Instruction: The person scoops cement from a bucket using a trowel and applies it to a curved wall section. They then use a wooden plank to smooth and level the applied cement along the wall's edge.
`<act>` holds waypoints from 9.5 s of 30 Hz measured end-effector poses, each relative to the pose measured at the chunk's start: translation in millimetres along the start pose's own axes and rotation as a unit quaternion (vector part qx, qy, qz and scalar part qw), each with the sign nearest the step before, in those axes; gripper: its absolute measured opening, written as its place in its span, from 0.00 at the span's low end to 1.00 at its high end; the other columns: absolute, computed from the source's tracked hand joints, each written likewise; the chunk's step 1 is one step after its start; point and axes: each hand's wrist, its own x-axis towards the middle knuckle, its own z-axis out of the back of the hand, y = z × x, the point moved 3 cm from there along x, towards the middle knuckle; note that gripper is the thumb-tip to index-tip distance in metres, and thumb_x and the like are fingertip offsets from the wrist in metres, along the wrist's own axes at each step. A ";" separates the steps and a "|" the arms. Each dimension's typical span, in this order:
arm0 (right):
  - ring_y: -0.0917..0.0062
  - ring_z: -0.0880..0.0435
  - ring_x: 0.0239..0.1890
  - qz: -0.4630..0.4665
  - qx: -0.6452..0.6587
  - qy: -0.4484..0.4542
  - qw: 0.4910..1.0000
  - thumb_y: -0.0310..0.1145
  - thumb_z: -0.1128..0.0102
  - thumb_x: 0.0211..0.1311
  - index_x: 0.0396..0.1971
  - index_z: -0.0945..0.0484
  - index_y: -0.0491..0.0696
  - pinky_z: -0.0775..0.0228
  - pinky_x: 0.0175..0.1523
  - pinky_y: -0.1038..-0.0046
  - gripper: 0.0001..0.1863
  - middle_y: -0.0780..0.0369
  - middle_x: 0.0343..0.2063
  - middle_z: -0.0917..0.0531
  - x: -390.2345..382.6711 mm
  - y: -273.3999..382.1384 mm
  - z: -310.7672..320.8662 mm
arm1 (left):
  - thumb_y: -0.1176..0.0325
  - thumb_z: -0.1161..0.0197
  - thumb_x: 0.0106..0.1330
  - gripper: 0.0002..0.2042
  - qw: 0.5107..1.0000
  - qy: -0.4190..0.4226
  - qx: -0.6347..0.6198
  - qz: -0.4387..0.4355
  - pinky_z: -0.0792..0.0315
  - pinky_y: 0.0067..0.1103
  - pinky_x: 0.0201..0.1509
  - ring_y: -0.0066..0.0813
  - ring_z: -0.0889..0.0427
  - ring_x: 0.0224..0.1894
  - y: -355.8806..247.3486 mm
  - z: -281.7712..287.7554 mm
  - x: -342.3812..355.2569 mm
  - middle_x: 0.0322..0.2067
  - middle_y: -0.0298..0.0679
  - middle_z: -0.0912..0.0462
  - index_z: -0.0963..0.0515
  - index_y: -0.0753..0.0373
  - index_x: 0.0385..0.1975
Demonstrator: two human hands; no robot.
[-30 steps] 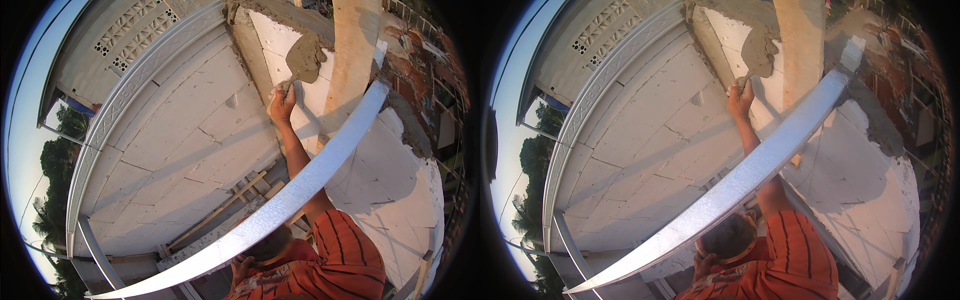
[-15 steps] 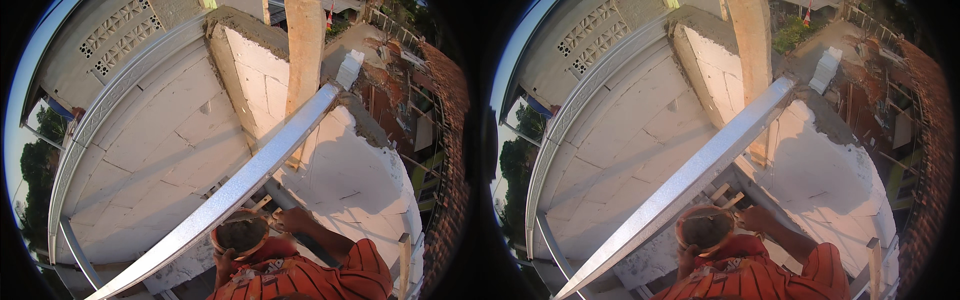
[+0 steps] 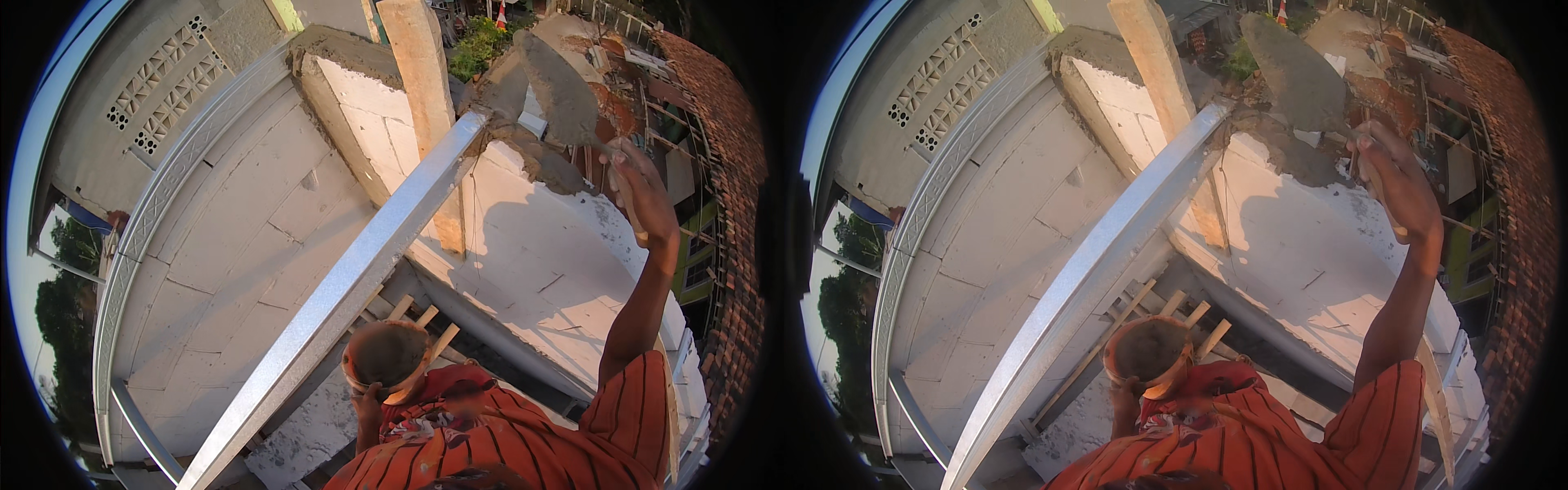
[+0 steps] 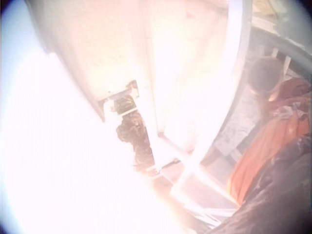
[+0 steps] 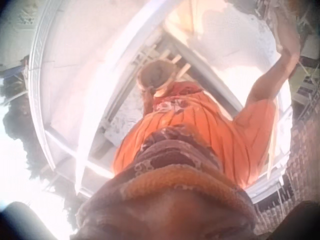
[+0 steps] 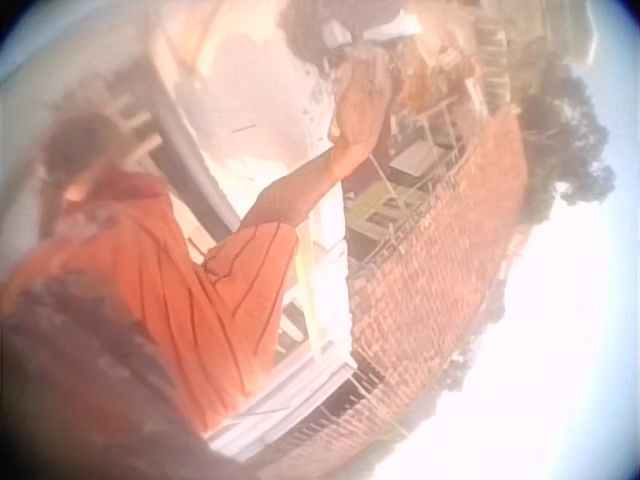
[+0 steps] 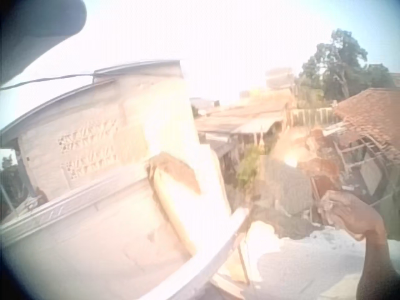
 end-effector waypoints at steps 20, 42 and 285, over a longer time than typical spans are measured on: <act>0.76 0.22 0.30 0.086 -0.286 0.392 0.870 0.43 0.49 0.59 0.32 0.19 0.53 0.29 0.38 0.67 0.12 0.66 0.27 0.19 312.8 34.1 -158.5 | 0.79 0.40 0.54 0.17 0.989 -0.118 0.061 0.070 0.24 0.28 0.37 0.35 0.21 0.34 40.5 97.0 -44.9 0.38 0.41 0.24 0.31 0.62 0.45; 0.82 0.32 0.16 -0.037 -0.047 0.419 0.906 0.49 0.61 0.69 0.31 0.25 0.44 0.38 0.19 0.76 0.24 0.67 0.18 0.31 277.6 -29.5 -121.6 | 0.81 0.42 0.55 0.17 0.983 -0.061 0.175 -0.014 0.25 0.26 0.36 0.32 0.22 0.33 39.4 31.1 -91.1 0.35 0.39 0.24 0.31 0.62 0.44; 0.57 0.20 0.34 -0.138 -0.475 -0.124 0.860 0.35 0.45 0.59 0.43 0.29 0.44 0.30 0.40 0.61 0.15 0.53 0.28 0.20 -323.0 -58.5 75.1 | 0.73 0.41 0.58 0.14 0.757 0.511 0.403 0.057 0.27 0.21 0.38 0.22 0.22 0.34 72.5 -194.3 -43.9 0.36 0.39 0.20 0.28 0.71 0.43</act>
